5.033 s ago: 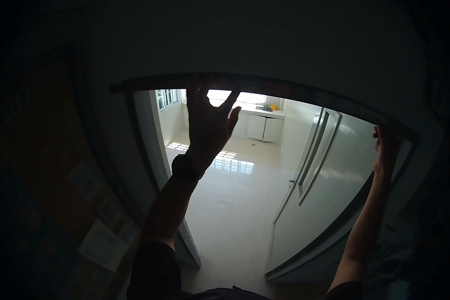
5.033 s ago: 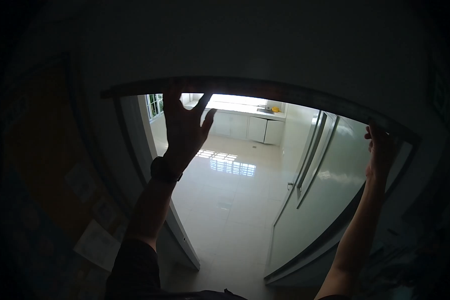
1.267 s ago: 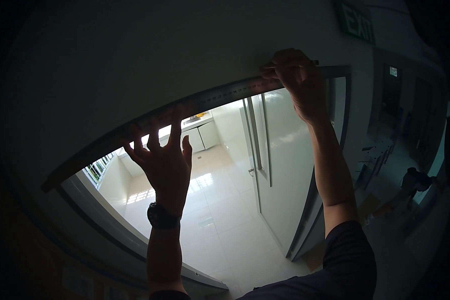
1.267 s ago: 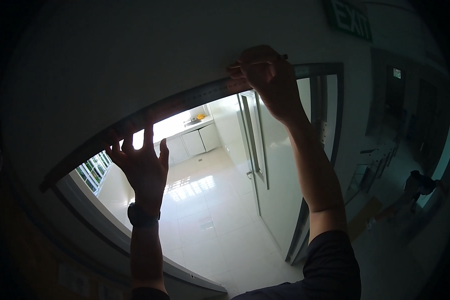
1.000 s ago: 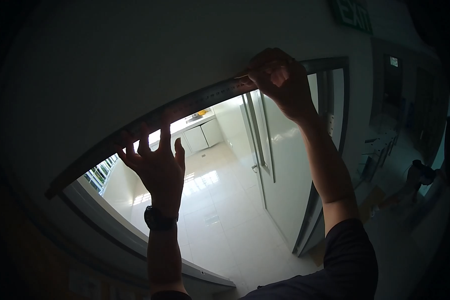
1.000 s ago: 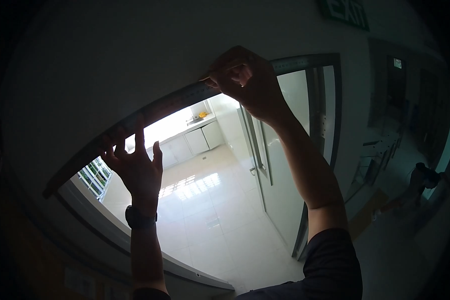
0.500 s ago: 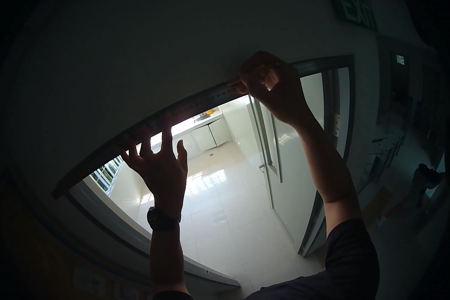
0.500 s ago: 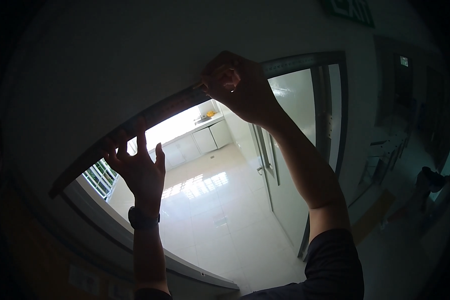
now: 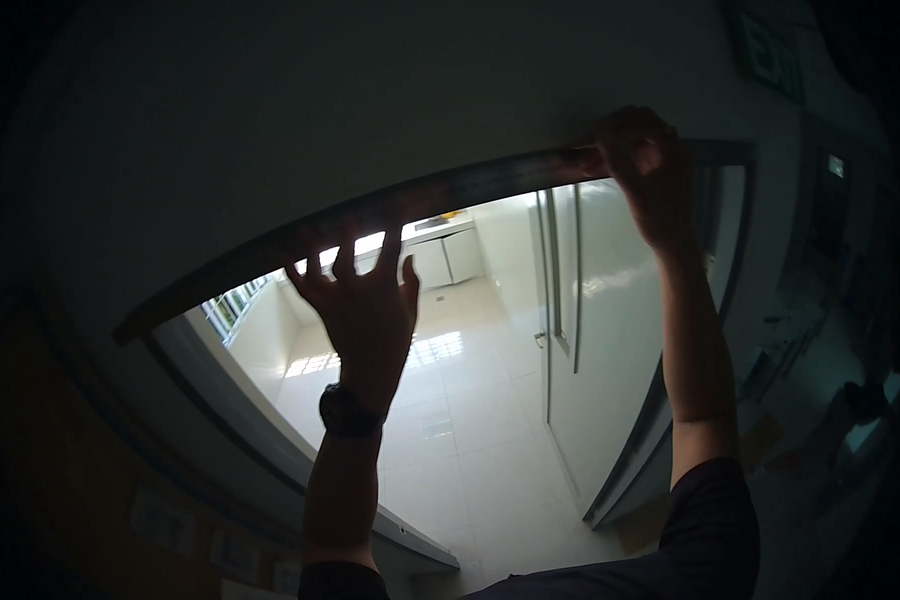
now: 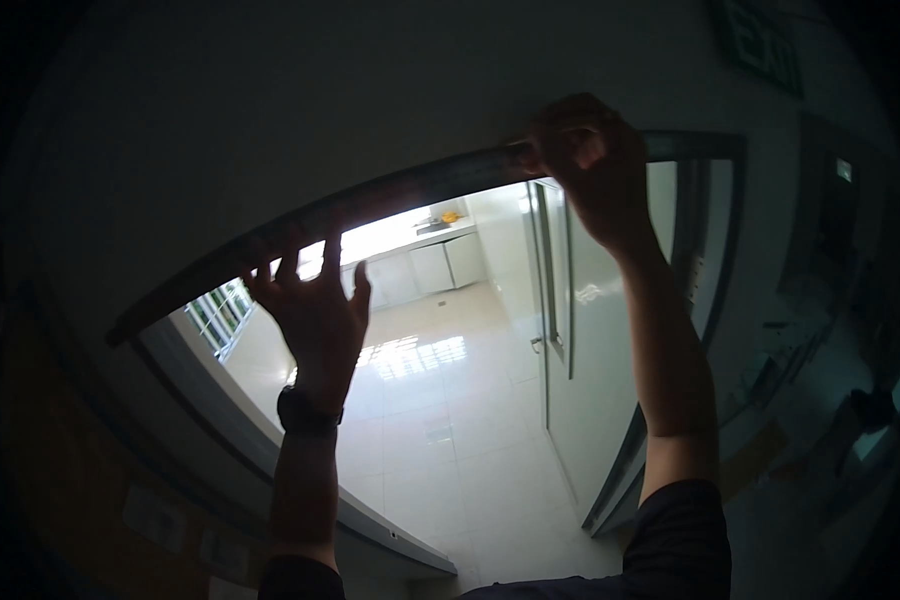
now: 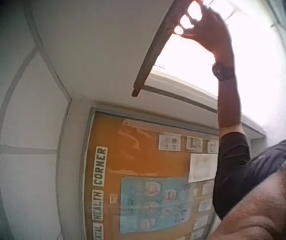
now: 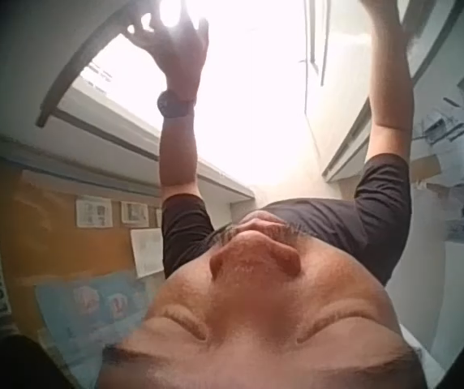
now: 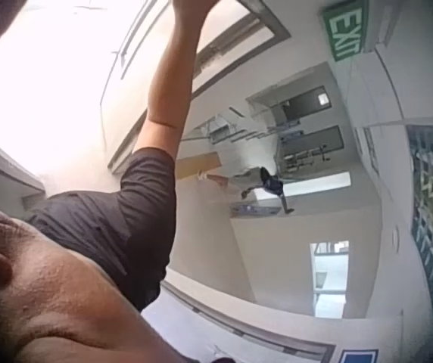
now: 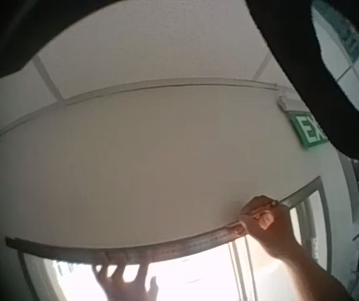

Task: Measuring a door frame and positioning a 'TREATMENT ROOM' sign for installation.

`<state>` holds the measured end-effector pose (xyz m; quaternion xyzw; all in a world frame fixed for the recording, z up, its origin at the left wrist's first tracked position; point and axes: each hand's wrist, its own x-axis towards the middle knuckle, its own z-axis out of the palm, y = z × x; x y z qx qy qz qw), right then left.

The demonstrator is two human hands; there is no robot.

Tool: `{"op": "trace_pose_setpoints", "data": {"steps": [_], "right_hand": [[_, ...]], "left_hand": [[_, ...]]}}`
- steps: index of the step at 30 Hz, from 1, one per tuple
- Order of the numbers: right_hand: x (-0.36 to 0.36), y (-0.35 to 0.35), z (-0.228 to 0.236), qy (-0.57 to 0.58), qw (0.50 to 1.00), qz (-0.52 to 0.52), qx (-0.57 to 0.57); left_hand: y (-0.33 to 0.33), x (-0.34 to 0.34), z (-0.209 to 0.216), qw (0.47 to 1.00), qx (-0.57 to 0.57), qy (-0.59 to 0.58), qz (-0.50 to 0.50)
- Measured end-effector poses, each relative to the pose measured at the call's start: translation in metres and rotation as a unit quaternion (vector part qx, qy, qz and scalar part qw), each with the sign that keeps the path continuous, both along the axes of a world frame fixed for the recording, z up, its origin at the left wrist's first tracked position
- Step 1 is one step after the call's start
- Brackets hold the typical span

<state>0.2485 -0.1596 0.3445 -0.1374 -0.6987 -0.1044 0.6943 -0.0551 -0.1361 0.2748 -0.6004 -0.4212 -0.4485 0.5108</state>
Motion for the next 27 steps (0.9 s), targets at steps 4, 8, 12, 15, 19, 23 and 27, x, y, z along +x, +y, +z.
{"op": "trace_pose_setpoints", "data": {"steps": [4,8,12,15,19,23,27], "right_hand": [[0.014,0.010,-0.009,0.001,0.999,-0.035,-0.020],[0.018,0.020,-0.014,0.005,0.990,-0.142,-0.001],[0.012,0.027,-0.013,0.017,0.994,-0.108,-0.025],[0.013,0.026,-0.012,-0.007,0.988,-0.150,-0.030],[0.009,0.028,-0.012,0.002,0.987,-0.156,-0.034],[0.003,0.026,-0.009,-0.025,0.991,-0.120,-0.056],[-0.005,0.025,-0.008,-0.059,0.974,-0.220,0.002]], "left_hand": [[0.005,0.008,-0.002,0.999,-0.049,-0.010,-0.022],[0.012,0.004,0.000,0.999,-0.001,-0.007,-0.031],[0.018,-0.005,-0.002,0.999,0.012,-0.007,-0.029],[0.015,0.000,-0.002,1.000,0.008,-0.008,-0.028],[0.013,0.003,-0.001,1.000,0.007,-0.003,-0.026],[0.015,0.004,-0.001,1.000,-0.001,-0.002,-0.022],[0.016,0.005,-0.002,1.000,-0.001,-0.002,-0.031]]}}
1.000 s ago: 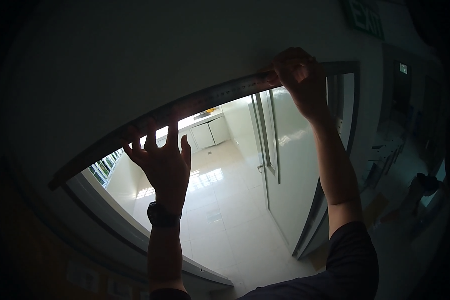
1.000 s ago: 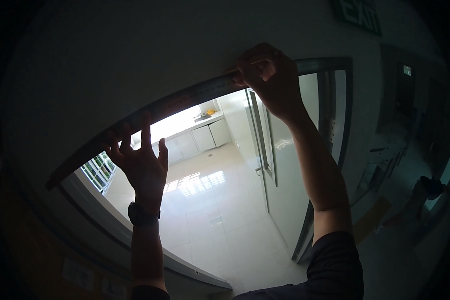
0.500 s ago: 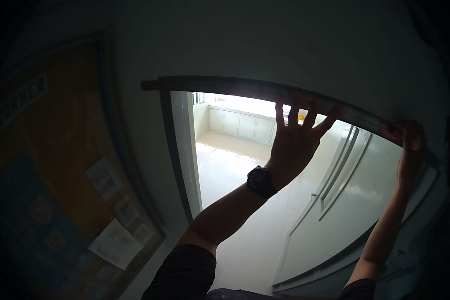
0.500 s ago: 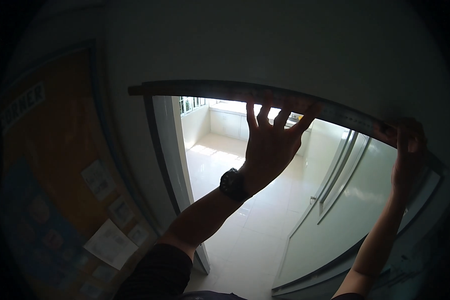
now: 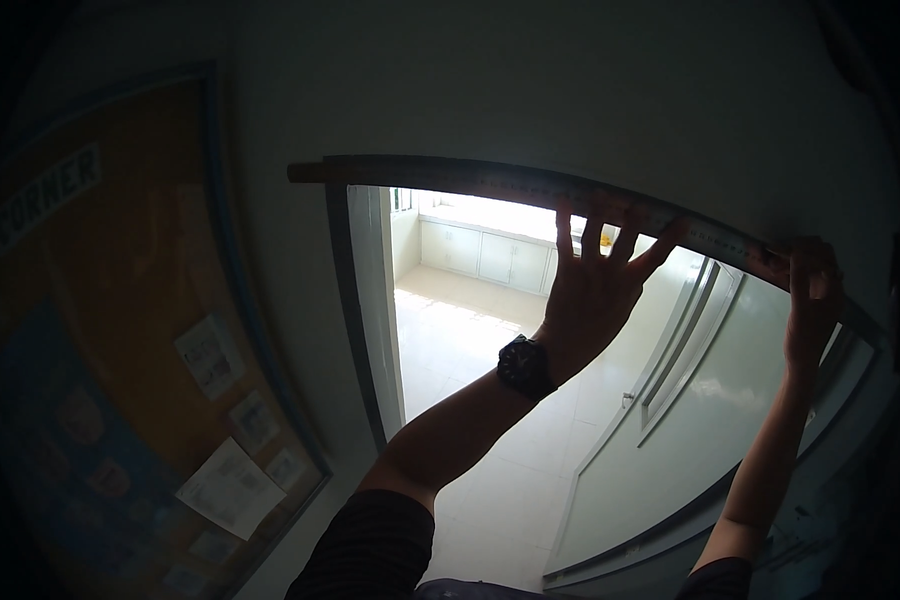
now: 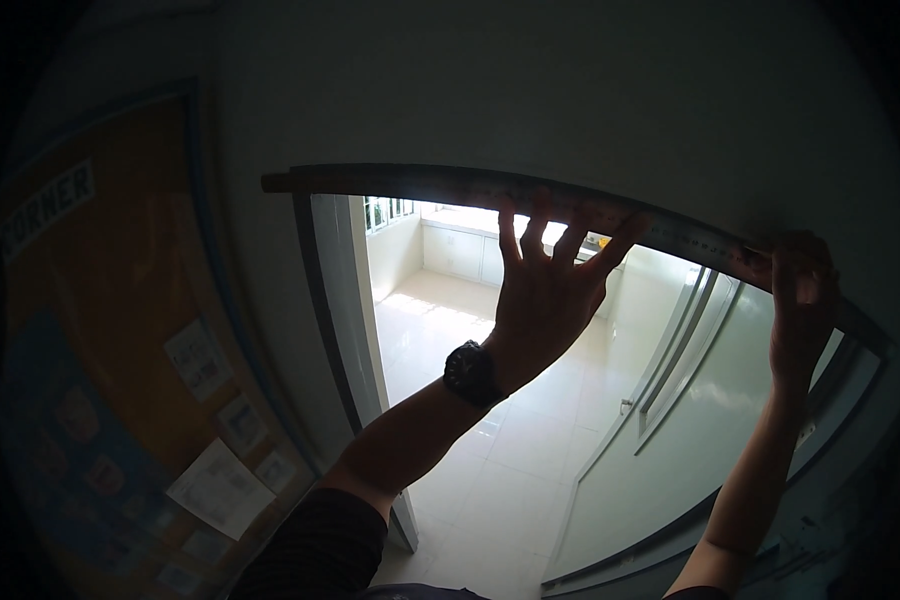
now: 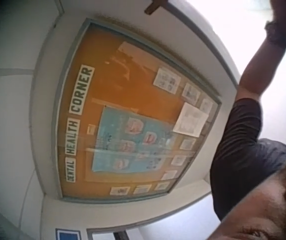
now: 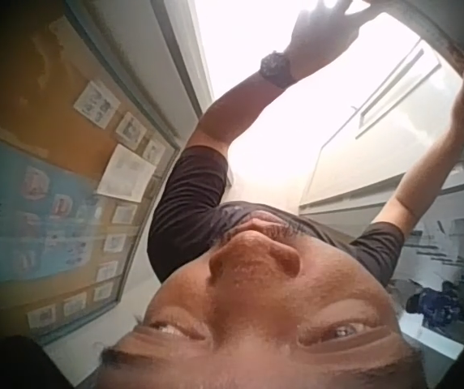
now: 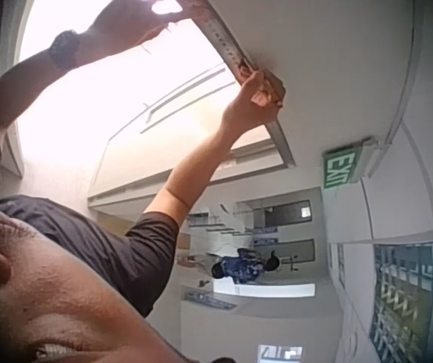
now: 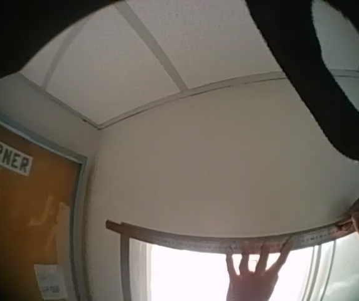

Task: Measuring a door frame and positioning a 'TREATMENT ROOM' sign for installation.

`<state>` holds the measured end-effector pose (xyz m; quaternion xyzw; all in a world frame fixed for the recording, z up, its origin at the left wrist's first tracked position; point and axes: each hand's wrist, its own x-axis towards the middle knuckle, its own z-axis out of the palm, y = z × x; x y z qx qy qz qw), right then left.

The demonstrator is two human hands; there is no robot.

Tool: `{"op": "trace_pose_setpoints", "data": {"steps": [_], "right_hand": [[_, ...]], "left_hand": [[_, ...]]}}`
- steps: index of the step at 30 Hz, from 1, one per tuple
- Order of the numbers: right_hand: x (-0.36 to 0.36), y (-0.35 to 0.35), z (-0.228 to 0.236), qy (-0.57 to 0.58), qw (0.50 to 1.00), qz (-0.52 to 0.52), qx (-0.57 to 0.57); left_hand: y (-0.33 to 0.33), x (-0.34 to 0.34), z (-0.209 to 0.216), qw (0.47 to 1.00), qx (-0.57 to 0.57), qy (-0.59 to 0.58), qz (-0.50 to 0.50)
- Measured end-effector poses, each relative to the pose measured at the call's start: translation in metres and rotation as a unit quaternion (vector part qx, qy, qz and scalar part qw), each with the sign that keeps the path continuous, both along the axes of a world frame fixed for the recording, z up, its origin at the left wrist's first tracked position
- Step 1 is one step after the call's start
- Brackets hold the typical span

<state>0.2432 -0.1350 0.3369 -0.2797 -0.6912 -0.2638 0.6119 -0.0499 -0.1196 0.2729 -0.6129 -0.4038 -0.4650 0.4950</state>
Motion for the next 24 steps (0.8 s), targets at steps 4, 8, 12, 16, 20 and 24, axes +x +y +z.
{"op": "trace_pose_setpoints", "data": {"steps": [4,8,12,16,20,24], "right_hand": [[-0.008,-0.002,0.001,0.020,0.998,0.056,-0.018],[-0.007,-0.002,0.000,-0.011,1.000,0.002,-0.011],[-0.011,-0.002,-0.005,0.013,0.999,0.035,-0.004],[-0.006,-0.007,-0.002,0.007,0.993,0.111,0.027],[-0.031,-0.010,0.002,0.032,0.976,0.215,0.027],[-0.033,-0.016,0.002,0.026,0.973,0.231,0.012]], "left_hand": [[0.001,-0.003,0.001,1.000,0.006,0.003,0.011],[0.002,-0.005,-0.001,1.000,0.016,0.001,0.014],[-0.003,-0.004,0.001,1.000,0.004,0.005,0.016],[-0.009,0.007,0.004,0.997,-0.073,-0.004,-0.011],[0.003,-0.005,-0.002,1.000,0.022,-0.009,-0.003],[-0.005,0.004,0.001,0.999,-0.021,-0.002,0.037]]}}
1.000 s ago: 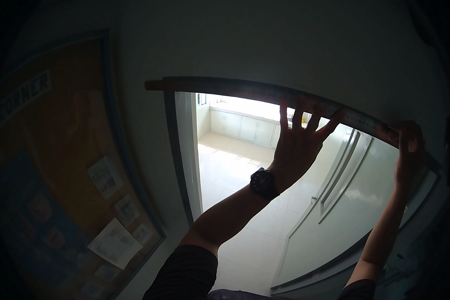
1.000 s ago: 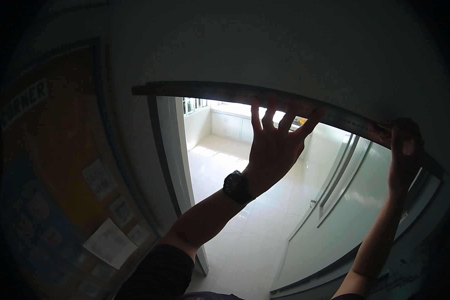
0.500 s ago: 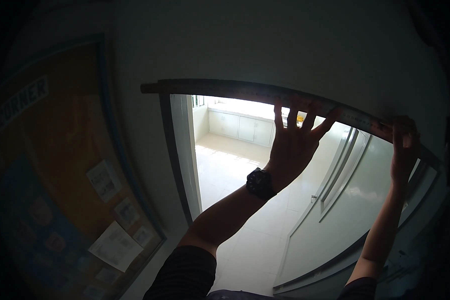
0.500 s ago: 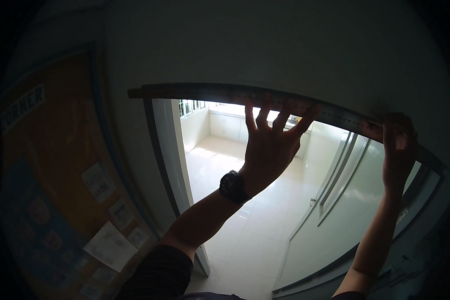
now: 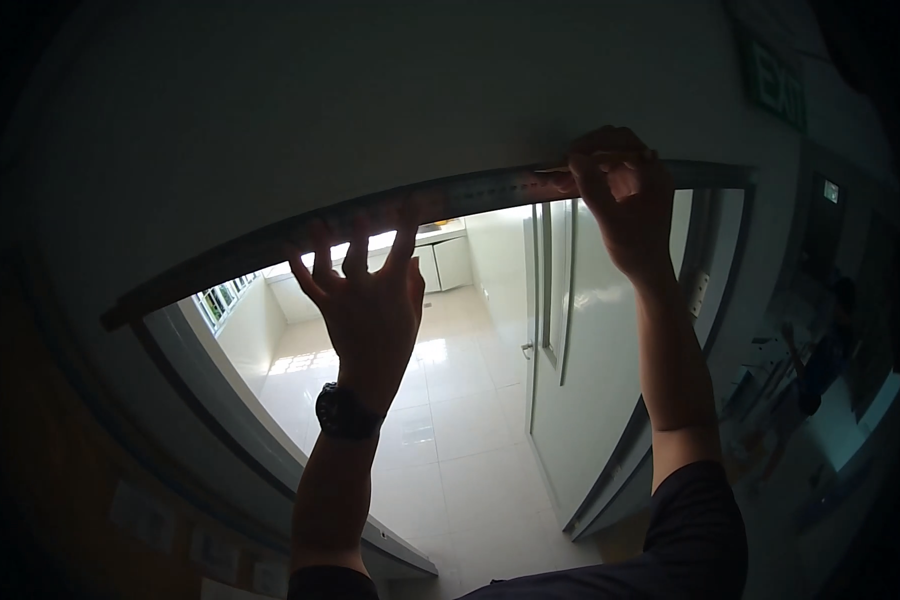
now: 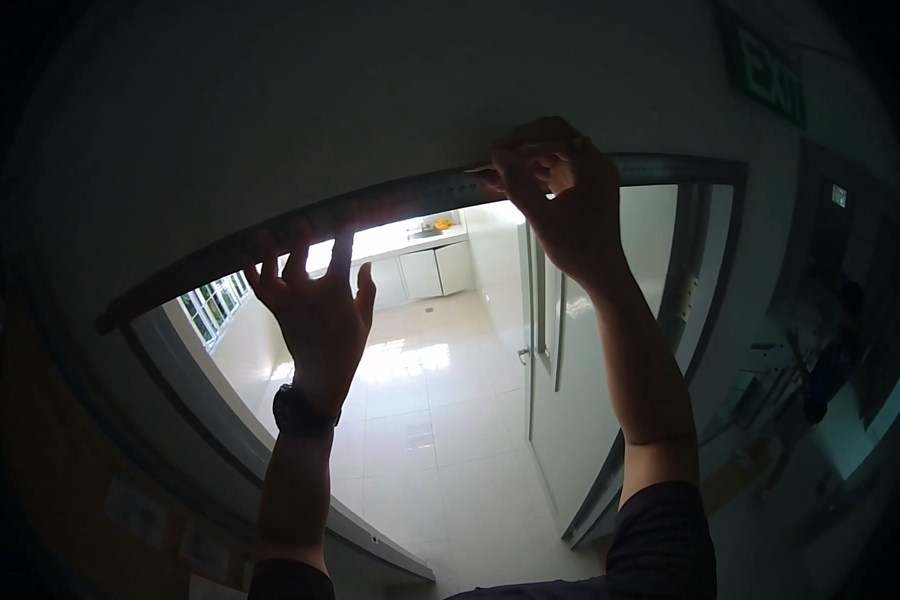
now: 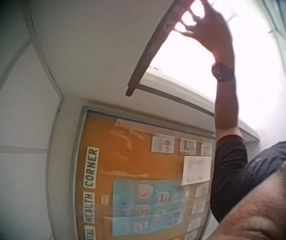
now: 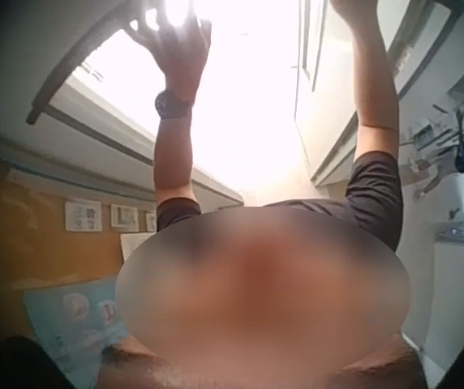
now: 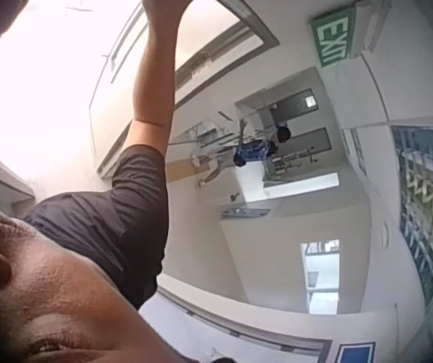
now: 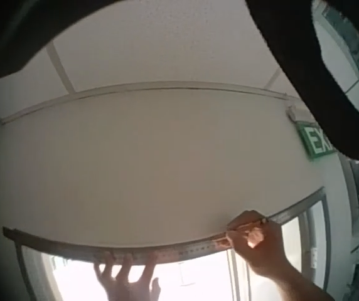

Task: Measuring a door frame and positioning a 'TREATMENT ROOM' sign for installation.

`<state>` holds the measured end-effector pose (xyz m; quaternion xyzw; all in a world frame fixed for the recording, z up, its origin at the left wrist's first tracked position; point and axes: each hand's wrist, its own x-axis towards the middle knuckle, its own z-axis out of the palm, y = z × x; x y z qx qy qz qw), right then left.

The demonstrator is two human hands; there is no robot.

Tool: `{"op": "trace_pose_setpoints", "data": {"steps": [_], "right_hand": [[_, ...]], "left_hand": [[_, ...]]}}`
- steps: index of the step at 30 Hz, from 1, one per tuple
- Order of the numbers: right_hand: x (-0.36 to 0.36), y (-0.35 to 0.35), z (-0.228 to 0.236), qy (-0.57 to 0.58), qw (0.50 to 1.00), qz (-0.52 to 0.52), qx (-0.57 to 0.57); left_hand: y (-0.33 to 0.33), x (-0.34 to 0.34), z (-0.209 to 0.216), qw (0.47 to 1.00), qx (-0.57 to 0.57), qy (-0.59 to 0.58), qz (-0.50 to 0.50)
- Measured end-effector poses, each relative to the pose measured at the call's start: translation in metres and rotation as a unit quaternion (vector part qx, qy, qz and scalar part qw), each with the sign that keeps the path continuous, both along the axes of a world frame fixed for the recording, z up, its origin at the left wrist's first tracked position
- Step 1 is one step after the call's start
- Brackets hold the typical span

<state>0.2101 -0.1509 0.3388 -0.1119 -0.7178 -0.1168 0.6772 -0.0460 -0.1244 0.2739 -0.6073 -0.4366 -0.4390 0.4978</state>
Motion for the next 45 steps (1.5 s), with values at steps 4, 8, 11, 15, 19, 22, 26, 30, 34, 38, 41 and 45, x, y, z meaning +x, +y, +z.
{"op": "trace_pose_setpoints", "data": {"steps": [4,8,11,15,19,22,26,30,34,38,41,45], "right_hand": [[0.006,0.001,-0.005,0.027,0.999,0.008,-0.030],[0.000,0.003,-0.008,0.024,0.998,0.010,-0.065],[-0.006,0.004,-0.007,0.022,0.997,0.042,-0.067],[-0.016,0.002,-0.004,-0.004,0.996,0.021,-0.083],[-0.022,0.003,-0.004,-0.025,0.995,-0.036,-0.094],[-0.026,0.004,-0.003,-0.028,0.992,-0.040,-0.120],[-0.026,0.003,-0.002,-0.013,0.993,-0.044,-0.113],[-0.022,0.009,-0.001,0.000,0.994,0.002,-0.105],[-0.019,0.009,0.000,0.011,0.994,0.013,-0.111],[-0.017,0.010,-0.002,0.009,0.991,0.028,-0.127],[-0.016,0.011,-0.003,0.009,0.993,0.016,-0.120],[-0.018,0.010,-0.002,0.011,0.992,0.027,-0.123]], "left_hand": [[0.004,0.004,-0.002,1.000,0.008,0.010,0.003],[0.007,0.001,-0.003,1.000,0.011,0.013,-0.002],[0.005,0.001,-0.001,1.000,0.007,0.015,0.001],[0.004,-0.001,-0.001,1.000,0.022,0.021,-0.004],[0.005,-0.002,-0.002,0.999,0.032,0.019,-0.009],[0.003,-0.002,-0.001,1.000,0.023,0.018,-0.002],[0.008,0.000,-0.003,1.000,-0.003,0.002,-0.023],[0.004,-0.002,-0.003,0.999,0.003,0.003,-0.033],[0.003,-0.002,-0.003,1.000,0.017,0.012,-0.002],[0.000,0.000,-0.002,1.000,0.015,0.013,0.001],[0.000,0.001,-0.002,1.000,0.013,0.013,-0.003],[0.003,0.000,-0.004,1.000,0.016,0.013,-0.002]]}}
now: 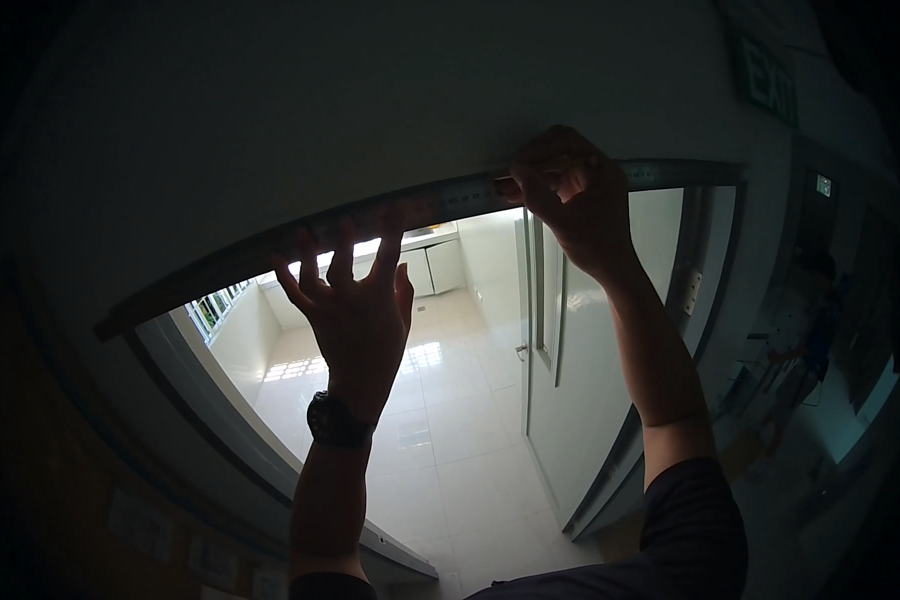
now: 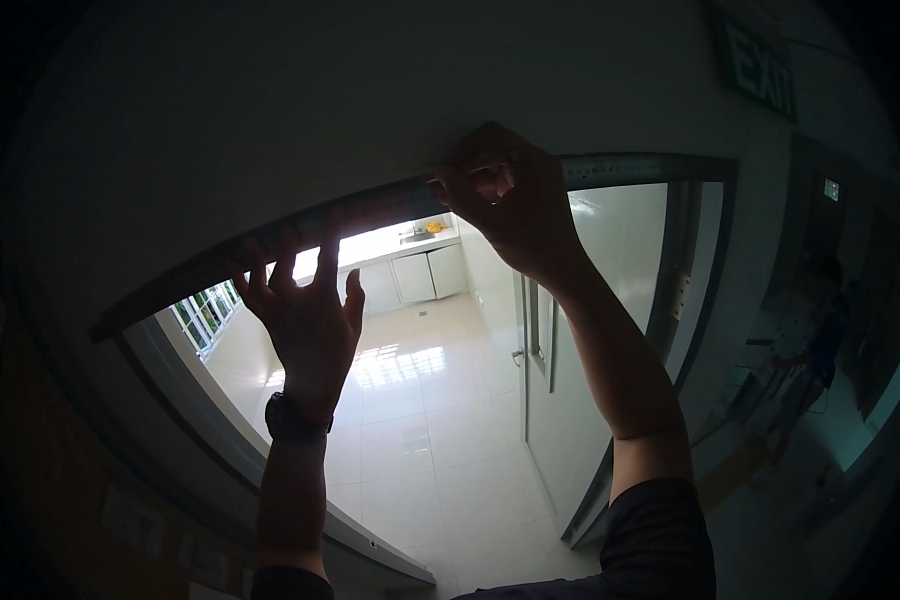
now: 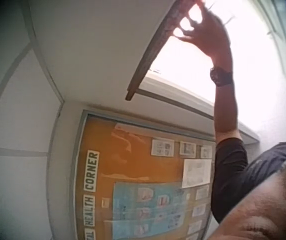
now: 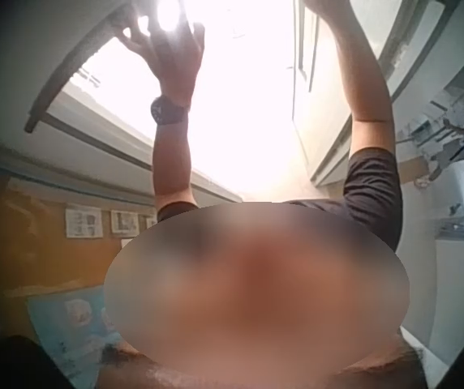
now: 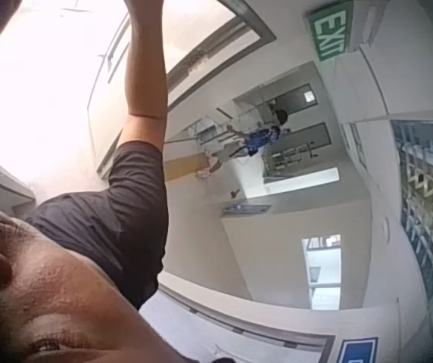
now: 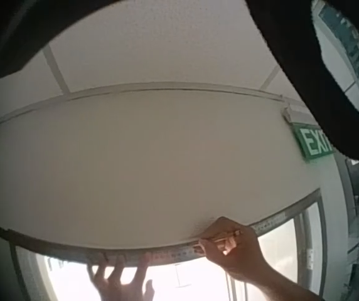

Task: Measuring a door frame and positioning a 'TREATMENT ROOM' sign for installation.

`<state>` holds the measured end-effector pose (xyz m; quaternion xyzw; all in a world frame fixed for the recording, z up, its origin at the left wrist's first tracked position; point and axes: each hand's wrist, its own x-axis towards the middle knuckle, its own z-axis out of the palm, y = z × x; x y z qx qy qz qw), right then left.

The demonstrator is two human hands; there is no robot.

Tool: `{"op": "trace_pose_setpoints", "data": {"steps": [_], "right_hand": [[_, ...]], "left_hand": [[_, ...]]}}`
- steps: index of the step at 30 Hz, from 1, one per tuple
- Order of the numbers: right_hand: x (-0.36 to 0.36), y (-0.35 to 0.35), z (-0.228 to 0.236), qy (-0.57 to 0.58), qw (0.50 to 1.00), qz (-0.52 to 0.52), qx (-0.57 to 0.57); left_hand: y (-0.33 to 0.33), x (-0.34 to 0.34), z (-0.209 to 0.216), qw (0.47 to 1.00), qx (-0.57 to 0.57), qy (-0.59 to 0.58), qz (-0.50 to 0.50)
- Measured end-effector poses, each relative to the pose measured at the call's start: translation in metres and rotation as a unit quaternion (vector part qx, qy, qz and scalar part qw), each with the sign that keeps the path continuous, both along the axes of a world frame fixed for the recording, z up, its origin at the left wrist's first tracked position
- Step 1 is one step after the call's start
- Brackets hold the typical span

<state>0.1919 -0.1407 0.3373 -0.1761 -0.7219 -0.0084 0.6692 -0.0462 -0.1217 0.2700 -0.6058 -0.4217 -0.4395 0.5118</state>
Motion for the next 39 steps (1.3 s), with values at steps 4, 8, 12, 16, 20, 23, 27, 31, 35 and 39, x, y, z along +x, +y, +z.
{"op": "trace_pose_setpoints", "data": {"steps": [4,8,12,16,20,23,27,31,35,39], "right_hand": [[-0.001,0.002,-0.002,-0.004,1.000,-0.027,-0.004],[0.000,0.003,-0.003,-0.002,1.000,-0.010,-0.008],[-0.005,0.001,0.000,0.015,1.000,-0.002,0.004],[-0.004,0.000,0.004,0.018,1.000,-0.016,-0.015],[-0.003,0.002,0.005,0.018,0.999,-0.018,-0.029],[-0.002,0.002,0.005,0.029,0.999,-0.012,-0.029],[-0.004,0.002,0.006,0.028,0.999,-0.020,-0.018],[-0.007,0.003,0.007,0.032,0.999,-0.019,-0.022],[-0.007,0.003,0.007,0.037,0.999,-0.019,-0.015],[-0.008,-0.001,0.008,0.038,0.999,-0.026,-0.024]], "left_hand": [[-0.003,-0.002,-0.001,1.000,0.002,0.005,0.004],[0.002,-0.001,-0.003,1.000,-0.007,0.004,-0.001],[0.001,-0.003,-0.002,1.000,0.007,0.007,-0.002],[0.002,-0.003,-0.002,1.000,0.009,0.007,0.001],[0.002,-0.003,-0.001,1.000,0.001,0.005,0.001],[0.000,0.000,-0.002,1.000,0.001,0.006,-0.002],[-0.002,-0.002,0.000,1.000,-0.004,0.005,0.004],[0.000,-0.004,-0.002,1.000,0.000,0.006,0.005],[-0.003,-0.001,0.001,1.000,-0.010,-0.006,0.001],[-0.004,0.000,0.002,1.000,-0.023,-0.015,-0.004]]}}
